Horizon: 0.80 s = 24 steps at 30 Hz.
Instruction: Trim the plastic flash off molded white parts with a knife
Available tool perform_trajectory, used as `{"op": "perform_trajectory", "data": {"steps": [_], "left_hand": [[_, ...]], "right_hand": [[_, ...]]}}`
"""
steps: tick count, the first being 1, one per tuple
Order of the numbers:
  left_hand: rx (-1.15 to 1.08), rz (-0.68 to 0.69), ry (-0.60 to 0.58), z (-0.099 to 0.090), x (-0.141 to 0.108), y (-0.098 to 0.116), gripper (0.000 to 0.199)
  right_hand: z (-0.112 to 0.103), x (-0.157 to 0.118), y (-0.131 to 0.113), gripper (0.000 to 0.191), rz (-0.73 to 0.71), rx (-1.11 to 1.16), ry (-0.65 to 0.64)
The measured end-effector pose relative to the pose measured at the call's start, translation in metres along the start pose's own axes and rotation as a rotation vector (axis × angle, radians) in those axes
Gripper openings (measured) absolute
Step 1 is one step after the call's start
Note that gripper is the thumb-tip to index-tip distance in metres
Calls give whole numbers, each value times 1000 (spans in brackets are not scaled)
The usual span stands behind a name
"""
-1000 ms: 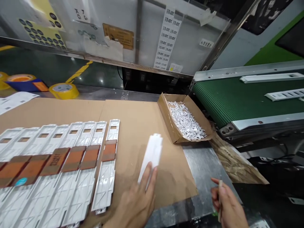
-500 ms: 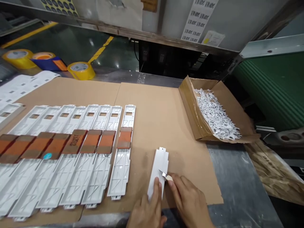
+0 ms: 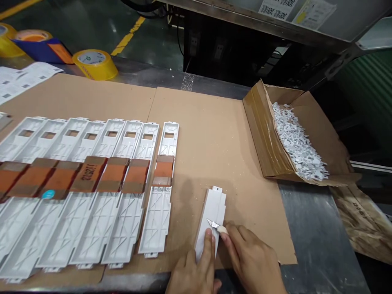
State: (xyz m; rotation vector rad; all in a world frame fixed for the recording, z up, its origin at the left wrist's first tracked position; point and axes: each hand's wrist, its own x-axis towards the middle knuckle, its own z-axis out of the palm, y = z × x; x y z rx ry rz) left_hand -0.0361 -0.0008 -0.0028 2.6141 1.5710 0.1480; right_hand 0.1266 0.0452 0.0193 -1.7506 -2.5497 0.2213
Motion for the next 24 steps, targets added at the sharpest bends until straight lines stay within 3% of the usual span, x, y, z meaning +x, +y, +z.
{"op": "perform_trajectory", "data": {"steps": [6,13,15,19,24], "left_hand": [[-24,-21,-25,-4,1,2,70],[-20,-8,-11,-6,3,1,67],[-5,13,1,-4,3,1,65],[29,47,31,0,2,-1,62],[64,72,67,2,1,-2,58]], "right_hand": [[-7,9,-3,46,-30,-47,43],[-18,24,6,50,-113,-150,-30],[-22,31,10,44,-156,-180,-69],[-33,50,18,13,-254,-218,-177],[-47,82,21,12,-366,-241,-382]]}}
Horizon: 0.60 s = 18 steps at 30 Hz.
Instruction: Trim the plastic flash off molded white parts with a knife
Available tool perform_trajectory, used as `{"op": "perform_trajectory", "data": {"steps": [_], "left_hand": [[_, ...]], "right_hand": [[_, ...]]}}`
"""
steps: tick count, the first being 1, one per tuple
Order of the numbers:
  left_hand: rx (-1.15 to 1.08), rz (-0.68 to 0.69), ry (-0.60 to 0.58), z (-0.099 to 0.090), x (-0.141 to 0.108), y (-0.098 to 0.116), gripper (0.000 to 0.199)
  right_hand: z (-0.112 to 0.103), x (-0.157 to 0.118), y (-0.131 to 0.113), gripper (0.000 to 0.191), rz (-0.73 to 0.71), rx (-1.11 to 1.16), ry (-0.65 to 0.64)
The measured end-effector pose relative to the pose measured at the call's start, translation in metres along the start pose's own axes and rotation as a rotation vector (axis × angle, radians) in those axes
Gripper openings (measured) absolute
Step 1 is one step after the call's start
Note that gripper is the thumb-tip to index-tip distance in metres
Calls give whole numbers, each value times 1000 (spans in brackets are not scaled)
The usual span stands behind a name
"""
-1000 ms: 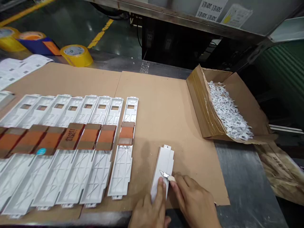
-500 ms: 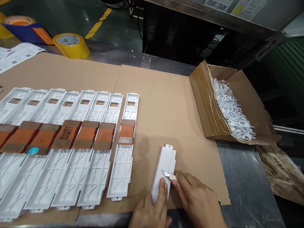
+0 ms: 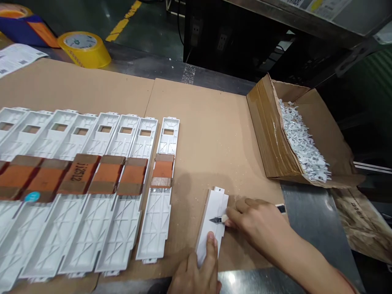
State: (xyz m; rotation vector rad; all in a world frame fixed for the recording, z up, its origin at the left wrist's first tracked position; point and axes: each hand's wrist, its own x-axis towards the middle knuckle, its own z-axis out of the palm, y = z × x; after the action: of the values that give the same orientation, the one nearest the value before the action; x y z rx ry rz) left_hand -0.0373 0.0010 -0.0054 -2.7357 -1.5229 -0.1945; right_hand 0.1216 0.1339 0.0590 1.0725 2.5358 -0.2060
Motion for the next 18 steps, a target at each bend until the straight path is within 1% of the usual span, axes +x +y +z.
{"op": "perform_trajectory", "data": {"steps": [4,6,8,10,13,15,18], "left_hand": [[18,18,5,2,-2,0,54],[28,20,12,4,-3,0,52],[33,13,21,5,-4,0,50],[33,3,29,6,-4,1,48],[38,-1,44,7,-3,2,45],[38,-7,50,8,-4,3,44],[5,-21,11,8,-4,4,48]], "right_hand": [[-23,22,7,9,-65,-22,-212],[-31,33,9,11,-111,-33,-281],[-36,43,10,13,-153,-55,-322],[-39,52,10,14,-207,-72,-304],[-45,63,7,20,-311,-119,-199],[-52,68,2,22,-385,-172,-167],[-58,69,-4,23,-436,-238,-143]]}}
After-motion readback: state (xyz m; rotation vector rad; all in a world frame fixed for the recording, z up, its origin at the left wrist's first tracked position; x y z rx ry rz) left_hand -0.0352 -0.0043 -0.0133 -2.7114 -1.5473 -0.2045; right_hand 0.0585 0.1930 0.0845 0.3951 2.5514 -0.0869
